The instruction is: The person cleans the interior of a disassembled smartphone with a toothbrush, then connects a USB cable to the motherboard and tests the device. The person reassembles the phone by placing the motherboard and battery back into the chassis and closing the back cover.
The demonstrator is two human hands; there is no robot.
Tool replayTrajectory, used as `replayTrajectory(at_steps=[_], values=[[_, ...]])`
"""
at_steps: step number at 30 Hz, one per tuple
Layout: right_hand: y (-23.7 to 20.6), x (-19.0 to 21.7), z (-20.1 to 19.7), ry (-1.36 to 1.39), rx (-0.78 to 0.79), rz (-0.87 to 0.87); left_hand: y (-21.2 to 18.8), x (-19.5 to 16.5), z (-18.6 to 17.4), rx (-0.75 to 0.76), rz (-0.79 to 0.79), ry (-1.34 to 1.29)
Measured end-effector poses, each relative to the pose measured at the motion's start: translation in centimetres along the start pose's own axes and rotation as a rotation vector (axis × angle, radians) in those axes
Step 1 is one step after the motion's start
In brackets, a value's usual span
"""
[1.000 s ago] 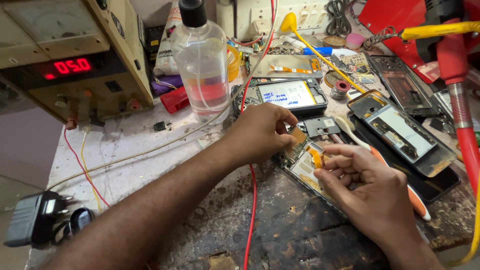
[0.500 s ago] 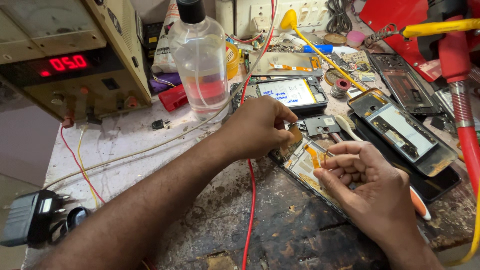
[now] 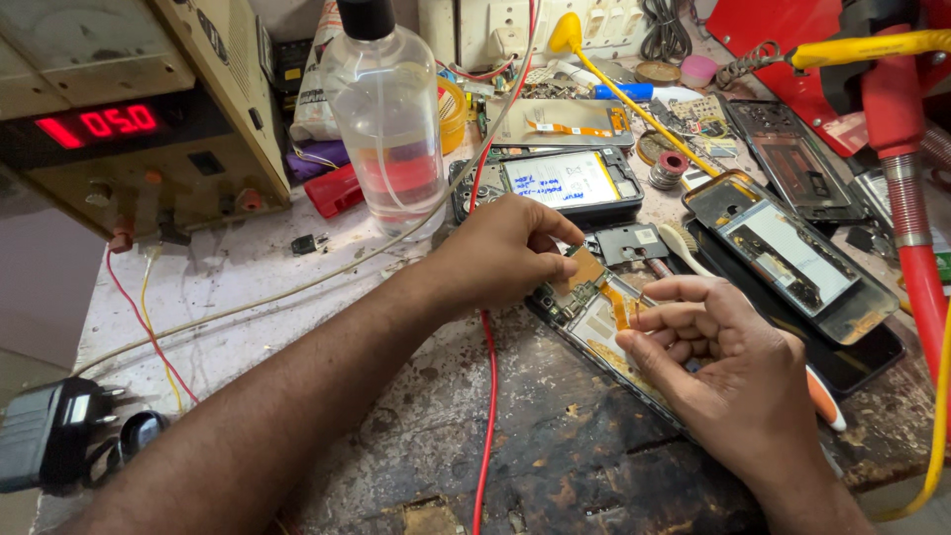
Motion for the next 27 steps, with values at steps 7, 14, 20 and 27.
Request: replayTrajectory(at_steps=[7,14,20,27], values=[[-0.1,0.0,0.0,-0.006,-0.005,-0.007,0.3,0.0,0.2,-0.006,0.014,-0.001],[-0.1,-0.2,0.1,-0.005,-0.003,-0.004,-0.6,-1.0,-0.4,-0.148,0.081,0.057],[-0.2,-0.3,0.1,-0.001,-0.009,-0.018,-1.8,-2.0,-0.6,-0.24,0.15,0.155],[-0.1,-0.3,0.1,-0.037,0.005,-0.018,-2.4,-2.4,-0.9,-0.325,0.186,0.268]])
Point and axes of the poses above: each hand's wrist, its own y-axis towards the middle knuckle, its own z-axis out of the palm, x = y × z, the point moved 9 cm from there along y, towards the middle knuckle, and after that the axes turned 13 degrees about -z, right-handed, at the moved point
